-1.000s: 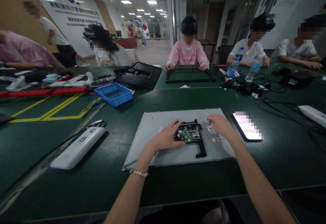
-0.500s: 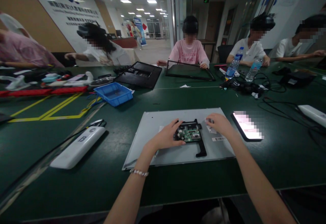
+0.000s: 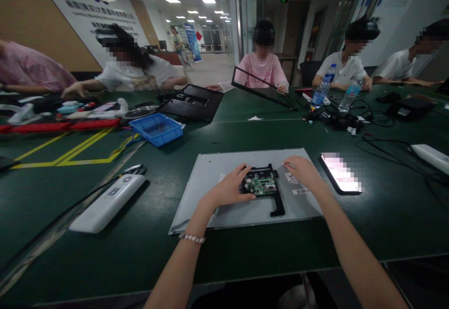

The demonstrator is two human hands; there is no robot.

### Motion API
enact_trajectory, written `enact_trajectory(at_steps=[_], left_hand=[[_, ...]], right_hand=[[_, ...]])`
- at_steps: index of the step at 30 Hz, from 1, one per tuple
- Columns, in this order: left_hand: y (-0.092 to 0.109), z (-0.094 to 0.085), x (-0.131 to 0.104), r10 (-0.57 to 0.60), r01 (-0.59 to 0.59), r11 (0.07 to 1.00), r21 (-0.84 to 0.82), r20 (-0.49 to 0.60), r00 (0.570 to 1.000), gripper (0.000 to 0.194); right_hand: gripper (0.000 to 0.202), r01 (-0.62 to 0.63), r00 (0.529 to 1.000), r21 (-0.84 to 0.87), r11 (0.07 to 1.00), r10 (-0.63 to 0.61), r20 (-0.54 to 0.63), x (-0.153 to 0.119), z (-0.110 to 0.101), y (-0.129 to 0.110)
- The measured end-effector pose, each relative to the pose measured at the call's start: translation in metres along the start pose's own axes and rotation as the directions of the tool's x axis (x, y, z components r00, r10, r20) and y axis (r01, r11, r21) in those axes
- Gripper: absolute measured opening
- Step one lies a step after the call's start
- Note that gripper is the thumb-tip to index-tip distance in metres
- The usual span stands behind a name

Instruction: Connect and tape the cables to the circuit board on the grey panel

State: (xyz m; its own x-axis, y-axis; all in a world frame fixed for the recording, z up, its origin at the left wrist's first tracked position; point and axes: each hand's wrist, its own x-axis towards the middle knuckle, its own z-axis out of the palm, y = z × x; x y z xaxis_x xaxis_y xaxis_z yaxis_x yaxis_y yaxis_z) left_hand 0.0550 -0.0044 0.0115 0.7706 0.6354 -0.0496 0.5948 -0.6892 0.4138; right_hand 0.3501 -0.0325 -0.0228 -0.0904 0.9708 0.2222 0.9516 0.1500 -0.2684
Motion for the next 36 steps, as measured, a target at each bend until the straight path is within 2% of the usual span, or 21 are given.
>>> enact_trajectory(at_steps=[6, 12, 17, 21, 24, 28, 31, 36], left_hand=[[-0.001, 0.001, 0.000, -0.006, 0.006, 1.000, 0.004, 0.003, 1.000, 0.093], [0.000, 0.002, 0.001, -0.005, 0.005, 1.000, -0.012, -0.001, 1.000, 0.095], [0.001, 0.002, 0.000, -0.008, 0.008, 1.000, -0.018, 0.007, 1.000, 0.094], [0.000, 0.003, 0.000, 0.012, -0.012, 1.000, -0.002, -0.003, 1.000, 0.094], [-0.002, 0.006, 0.001, 0.024, -0.024, 1.000, 0.016, -0.018, 1.000, 0.094], [-0.004, 0.009, 0.002, 0.025, -0.024, 0.999, 0.026, -0.031, 0.999, 0.095], [-0.004, 0.009, 0.002, 0.028, -0.028, 0.999, 0.025, -0.026, 0.999, 0.094], [-0.002, 0.007, 0.001, 0.011, -0.010, 1.000, 0.022, -0.015, 1.000, 0.095]], right_hand=[[0.019, -0.005, 1.000, 0.028, 1.000, 0.004, 0.021, -0.001, -0.002, -0.002], [0.020, -0.041, 0.999, 0.036, 0.998, 0.042, -0.019, -0.002, -0.006, -0.009], [0.018, -0.026, 1.000, 0.040, 0.999, 0.026, 0.006, -0.002, -0.003, -0.006], [0.021, 0.007, 0.990, 0.106, 0.994, 0.008, -0.137, 0.003, 0.000, -0.017], [0.023, 0.110, 0.977, 0.132, 0.985, -0.083, -0.197, 0.012, 0.005, -0.038], [0.022, 0.220, 0.974, 0.080, 0.972, -0.214, -0.078, 0.023, 0.013, -0.061], [0.021, 0.212, 0.977, 0.056, 0.976, -0.212, -0.005, 0.025, 0.017, -0.063], [0.023, 0.194, 0.981, 0.089, 0.977, -0.194, -0.003, 0.023, 0.018, -0.059]])
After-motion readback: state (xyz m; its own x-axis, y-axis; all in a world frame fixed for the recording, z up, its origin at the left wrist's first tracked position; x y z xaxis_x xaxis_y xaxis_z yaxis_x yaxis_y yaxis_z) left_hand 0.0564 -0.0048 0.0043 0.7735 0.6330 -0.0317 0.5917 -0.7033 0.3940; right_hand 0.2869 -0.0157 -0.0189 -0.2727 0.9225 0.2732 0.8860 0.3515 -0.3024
